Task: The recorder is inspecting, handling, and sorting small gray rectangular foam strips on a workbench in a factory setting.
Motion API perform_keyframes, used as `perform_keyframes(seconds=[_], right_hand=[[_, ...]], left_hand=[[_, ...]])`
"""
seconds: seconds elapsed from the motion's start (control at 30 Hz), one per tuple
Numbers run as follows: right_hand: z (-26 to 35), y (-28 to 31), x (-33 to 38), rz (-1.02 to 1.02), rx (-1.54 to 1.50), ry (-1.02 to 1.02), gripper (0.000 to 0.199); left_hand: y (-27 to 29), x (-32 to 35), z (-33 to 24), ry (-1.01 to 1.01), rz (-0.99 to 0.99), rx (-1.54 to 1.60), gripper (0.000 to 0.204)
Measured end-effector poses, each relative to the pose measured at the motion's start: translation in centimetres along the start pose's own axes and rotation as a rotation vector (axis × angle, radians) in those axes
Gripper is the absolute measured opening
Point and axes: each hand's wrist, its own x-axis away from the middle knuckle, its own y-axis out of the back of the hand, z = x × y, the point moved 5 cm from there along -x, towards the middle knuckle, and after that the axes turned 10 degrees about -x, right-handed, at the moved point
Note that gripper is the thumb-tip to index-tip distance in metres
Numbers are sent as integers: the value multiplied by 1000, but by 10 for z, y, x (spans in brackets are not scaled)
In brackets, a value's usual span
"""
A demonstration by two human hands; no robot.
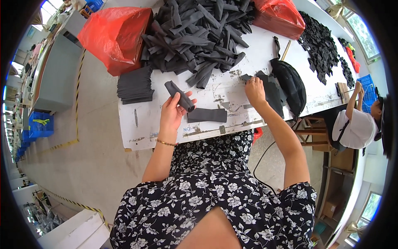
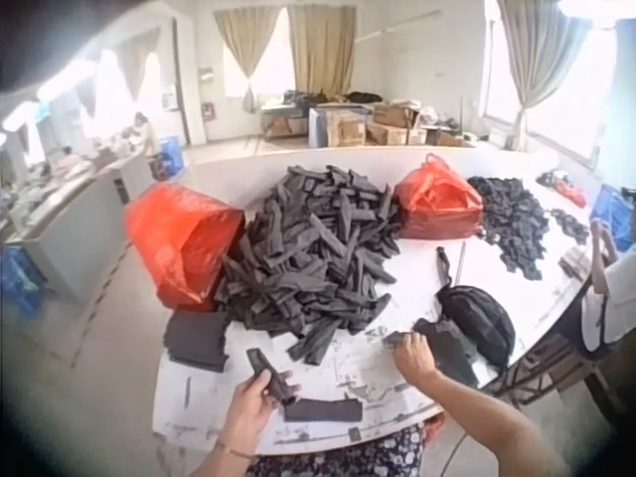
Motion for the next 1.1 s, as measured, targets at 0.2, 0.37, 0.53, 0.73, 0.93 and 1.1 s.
perform_keyframes(seconds=[0.2,0.37,0.53,0.73,0.93,1.1], right_hand=[[-22,59,4,-312,-576,-89,27],[46,125,20,-226,-1285,-220,29],[100,141,46,-130,-1159,153,33],[122,165,42,-220,-899,323,42],[124,176,32,-320,-878,403,39],[126,185,27,-373,-831,424,31]], left_hand=[[-3,-4,-1,27,42,153,23],[3,-15,-2,-11,-109,168,22],[6,-18,-3,-8,-164,252,22],[7,-19,-5,5,-157,272,22],[-4,-11,-12,-24,-161,182,20],[-10,-7,-14,-12,-115,118,20]])
